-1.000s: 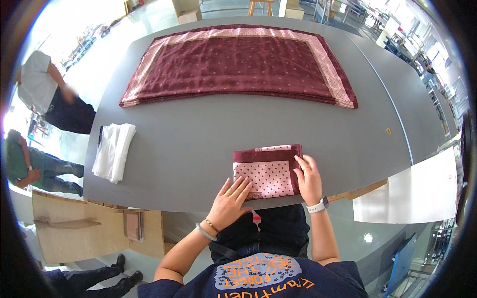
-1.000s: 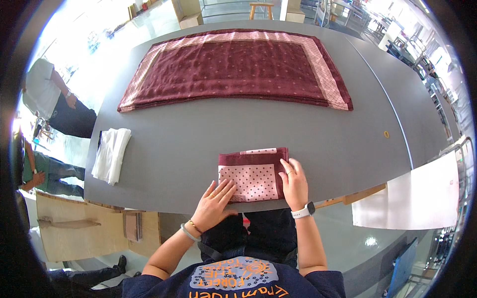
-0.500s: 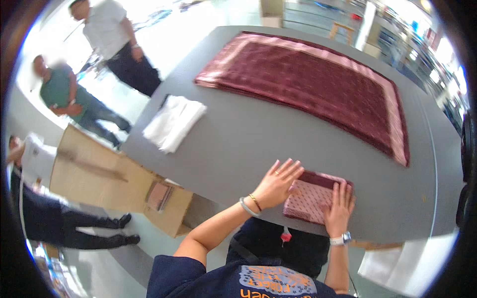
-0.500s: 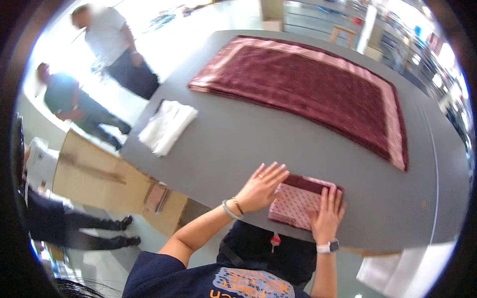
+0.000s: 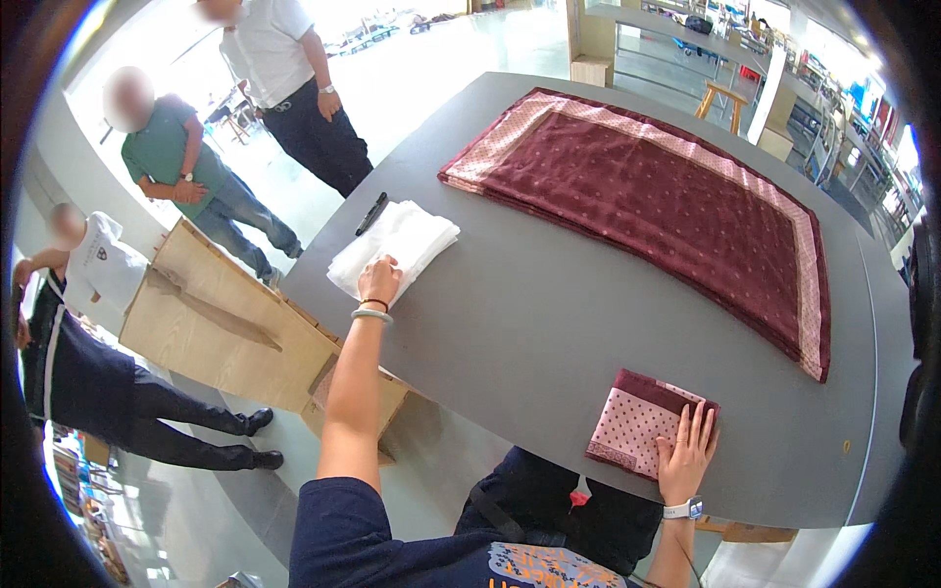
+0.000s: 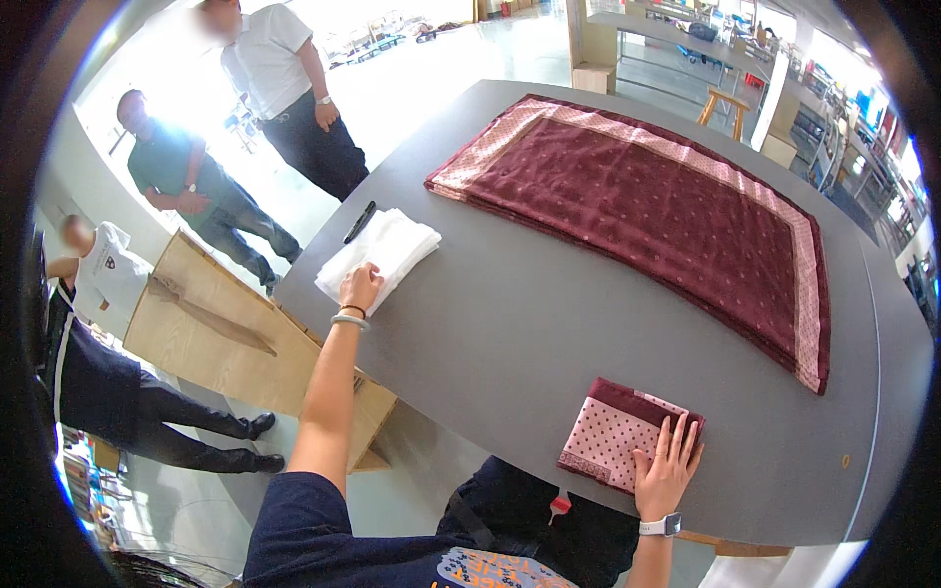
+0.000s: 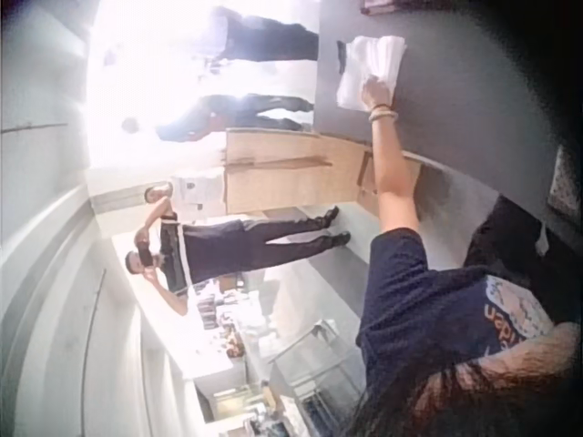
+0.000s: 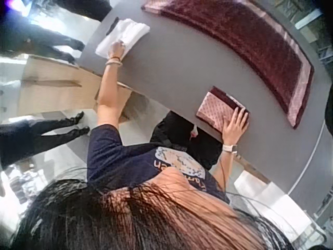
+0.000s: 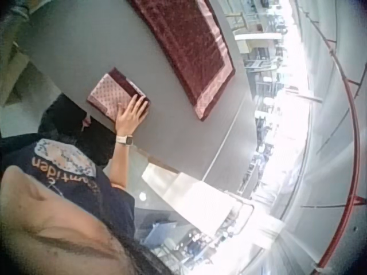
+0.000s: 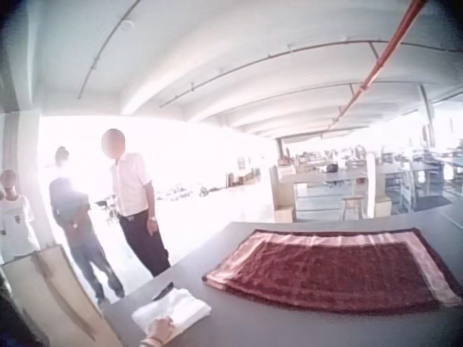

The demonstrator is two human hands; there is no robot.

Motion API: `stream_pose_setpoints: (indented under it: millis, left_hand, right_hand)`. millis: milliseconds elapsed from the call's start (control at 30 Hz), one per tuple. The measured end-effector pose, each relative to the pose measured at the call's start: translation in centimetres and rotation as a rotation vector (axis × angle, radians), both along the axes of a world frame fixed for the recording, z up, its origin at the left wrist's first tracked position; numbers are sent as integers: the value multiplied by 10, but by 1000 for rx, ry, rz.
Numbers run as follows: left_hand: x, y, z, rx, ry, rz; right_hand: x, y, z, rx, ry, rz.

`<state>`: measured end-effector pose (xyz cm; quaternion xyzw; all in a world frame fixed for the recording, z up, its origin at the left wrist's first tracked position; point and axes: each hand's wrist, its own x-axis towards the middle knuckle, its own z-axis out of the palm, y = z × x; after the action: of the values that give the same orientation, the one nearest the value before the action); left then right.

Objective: The person folds a maroon patterned textile on a table, places it into a clear plastic bag, and puts the bag into a cardboard box. The person repeats this process with additional textiles.

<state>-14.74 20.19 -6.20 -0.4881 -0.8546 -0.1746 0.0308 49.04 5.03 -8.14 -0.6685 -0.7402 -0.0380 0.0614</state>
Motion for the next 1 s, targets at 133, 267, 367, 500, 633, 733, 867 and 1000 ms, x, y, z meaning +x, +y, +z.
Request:
stream_pose_setpoints:
  millis: [133,267,367,500,633,733,867,1000]
  left_hand:
    - [-22,-9,11,35,-283,-6]
    - [-51,-31,7,335,-278,-9]
    - [95,-28,66,294,-110,-164]
    - [251,-92,89,412,-199,-721]
    - [327,-130,94,281,-299,-1103]
    - [337,-133,103,209,-351,-1207]
    - [337,-138,107,131,-484,-1274]
    - [322,-140,119,115,-361,-1213]
  right_hand:
    - [-2,-1,0,9,5,15]
    - [-13,1,0,-16,39,42]
    - [3,-3,6,124,69,-44]
    - [-41,-4,90,291,636,310]
    - [-91,6,131,218,533,684]
    - [-80,11,123,214,480,762]
    - [-63,10,132,289,375,785]
    - [-40,15,137,347,349,660]
